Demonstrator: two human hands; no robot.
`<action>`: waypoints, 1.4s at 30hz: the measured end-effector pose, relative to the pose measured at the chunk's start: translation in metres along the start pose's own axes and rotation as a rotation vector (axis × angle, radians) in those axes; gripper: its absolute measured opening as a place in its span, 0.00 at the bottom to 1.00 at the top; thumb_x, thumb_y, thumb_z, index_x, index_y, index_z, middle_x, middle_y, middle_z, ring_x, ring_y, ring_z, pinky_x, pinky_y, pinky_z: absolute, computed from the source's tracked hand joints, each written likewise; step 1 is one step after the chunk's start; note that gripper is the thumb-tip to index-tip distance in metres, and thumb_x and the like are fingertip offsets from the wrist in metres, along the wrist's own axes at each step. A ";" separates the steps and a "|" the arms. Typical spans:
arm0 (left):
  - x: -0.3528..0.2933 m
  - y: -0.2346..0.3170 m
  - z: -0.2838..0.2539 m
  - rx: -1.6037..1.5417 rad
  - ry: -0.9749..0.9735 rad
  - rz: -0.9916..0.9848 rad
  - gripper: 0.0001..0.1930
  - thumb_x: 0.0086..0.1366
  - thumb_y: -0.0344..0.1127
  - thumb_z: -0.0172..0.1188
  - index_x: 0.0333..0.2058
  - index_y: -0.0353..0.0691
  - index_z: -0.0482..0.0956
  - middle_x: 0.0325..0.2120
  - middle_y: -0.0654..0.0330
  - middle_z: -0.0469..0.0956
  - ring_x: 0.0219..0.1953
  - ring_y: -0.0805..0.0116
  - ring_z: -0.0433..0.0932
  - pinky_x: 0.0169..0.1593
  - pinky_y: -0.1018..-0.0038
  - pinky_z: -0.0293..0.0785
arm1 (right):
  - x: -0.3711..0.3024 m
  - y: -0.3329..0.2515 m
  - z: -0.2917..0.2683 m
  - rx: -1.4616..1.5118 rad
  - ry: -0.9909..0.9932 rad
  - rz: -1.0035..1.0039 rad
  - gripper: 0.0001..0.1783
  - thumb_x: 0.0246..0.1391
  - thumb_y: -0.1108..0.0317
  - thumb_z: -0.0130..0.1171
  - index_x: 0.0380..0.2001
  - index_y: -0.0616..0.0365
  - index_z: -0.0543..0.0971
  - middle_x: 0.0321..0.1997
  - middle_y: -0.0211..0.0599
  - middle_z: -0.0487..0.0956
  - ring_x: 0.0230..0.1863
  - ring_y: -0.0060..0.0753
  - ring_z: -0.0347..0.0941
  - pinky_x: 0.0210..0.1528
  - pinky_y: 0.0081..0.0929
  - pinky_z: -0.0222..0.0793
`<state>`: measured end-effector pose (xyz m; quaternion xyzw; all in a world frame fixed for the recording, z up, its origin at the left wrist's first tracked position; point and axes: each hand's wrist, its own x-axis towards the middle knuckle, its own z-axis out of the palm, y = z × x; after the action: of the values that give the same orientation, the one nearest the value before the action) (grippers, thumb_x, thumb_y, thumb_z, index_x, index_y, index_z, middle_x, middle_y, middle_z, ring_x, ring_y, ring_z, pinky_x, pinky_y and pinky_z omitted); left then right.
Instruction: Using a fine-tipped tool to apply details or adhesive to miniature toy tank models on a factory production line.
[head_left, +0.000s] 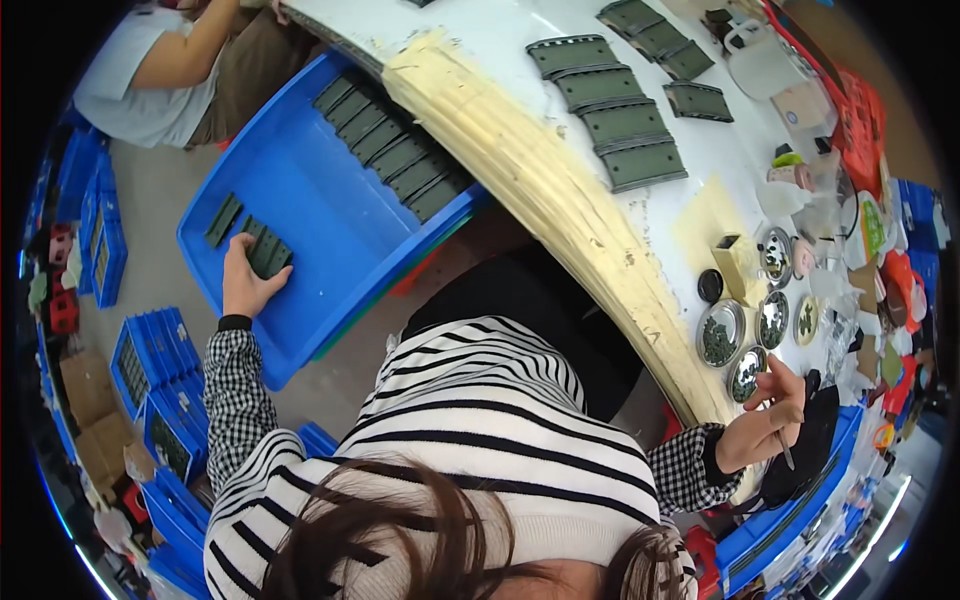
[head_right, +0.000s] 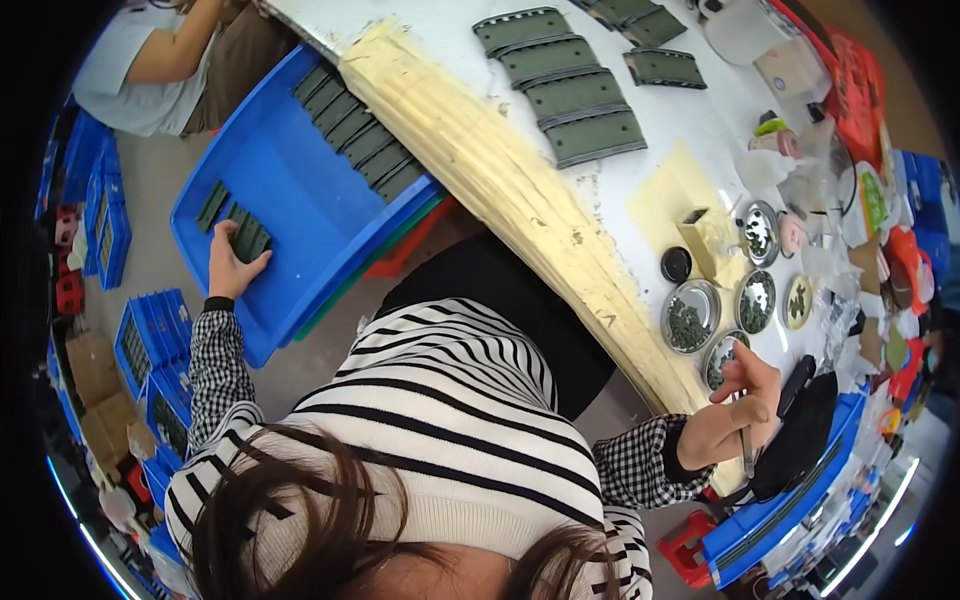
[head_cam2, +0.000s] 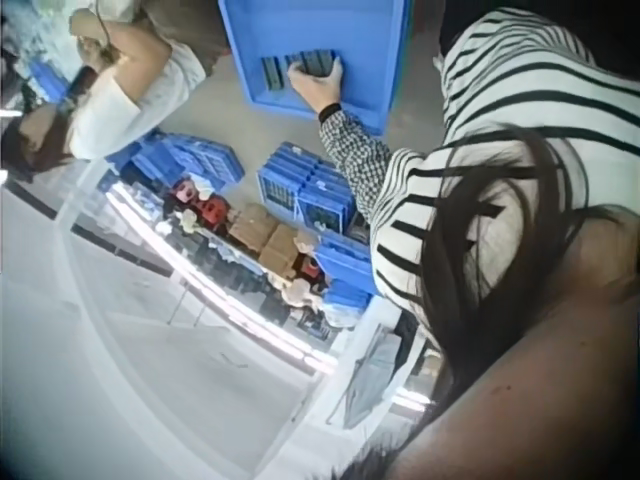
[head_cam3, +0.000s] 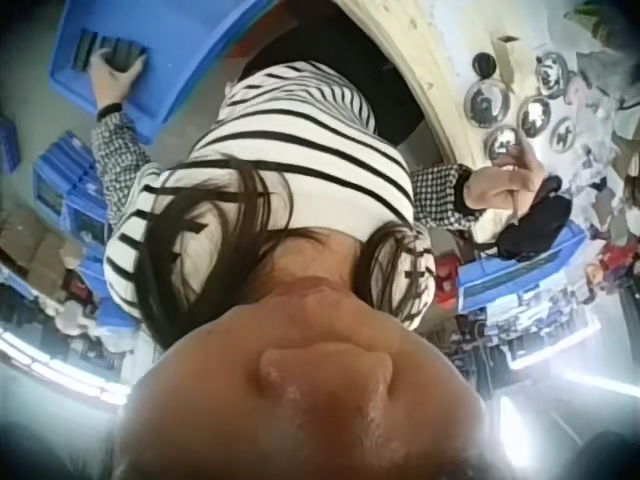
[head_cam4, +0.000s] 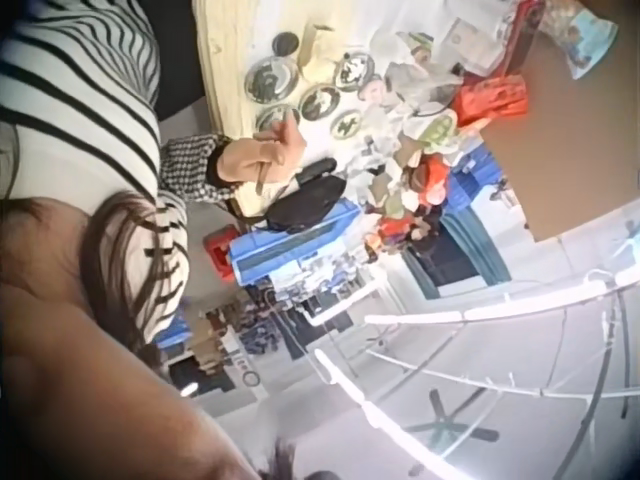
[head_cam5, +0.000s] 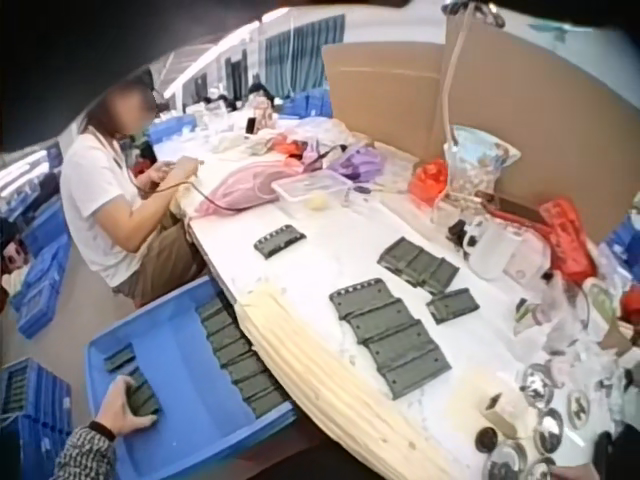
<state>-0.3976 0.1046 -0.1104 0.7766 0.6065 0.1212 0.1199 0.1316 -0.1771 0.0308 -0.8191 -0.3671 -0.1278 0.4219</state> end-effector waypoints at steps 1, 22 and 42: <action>0.003 0.005 0.001 -0.039 0.013 -0.022 0.37 0.41 0.40 0.75 0.48 0.38 0.64 0.43 0.49 0.71 0.47 0.50 0.71 0.54 0.64 0.67 | 0.001 -0.001 0.001 0.003 0.005 0.000 0.46 0.64 0.35 0.25 0.31 0.67 0.80 0.20 0.33 0.71 0.15 0.17 0.57 0.19 0.14 0.49; 0.177 0.502 0.044 -1.818 -1.369 0.131 0.30 0.58 0.52 0.63 0.54 0.45 0.66 0.51 0.54 0.69 0.54 0.56 0.70 0.56 0.43 0.66 | -0.005 -0.007 -0.018 0.016 0.058 0.002 0.43 0.64 0.36 0.29 0.29 0.66 0.81 0.19 0.35 0.71 0.16 0.20 0.61 0.16 0.16 0.50; 0.205 0.546 0.078 -0.924 -1.193 0.410 0.27 0.62 0.40 0.60 0.56 0.32 0.67 0.45 0.56 0.73 0.44 0.67 0.74 0.49 0.67 0.75 | -0.005 0.016 -0.021 0.011 0.053 0.090 0.43 0.64 0.36 0.29 0.28 0.66 0.80 0.18 0.34 0.71 0.15 0.20 0.62 0.16 0.17 0.50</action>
<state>0.1748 0.1722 0.0068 0.6782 0.1719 -0.0568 0.7122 0.1416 -0.2016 0.0315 -0.8288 -0.3193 -0.1285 0.4412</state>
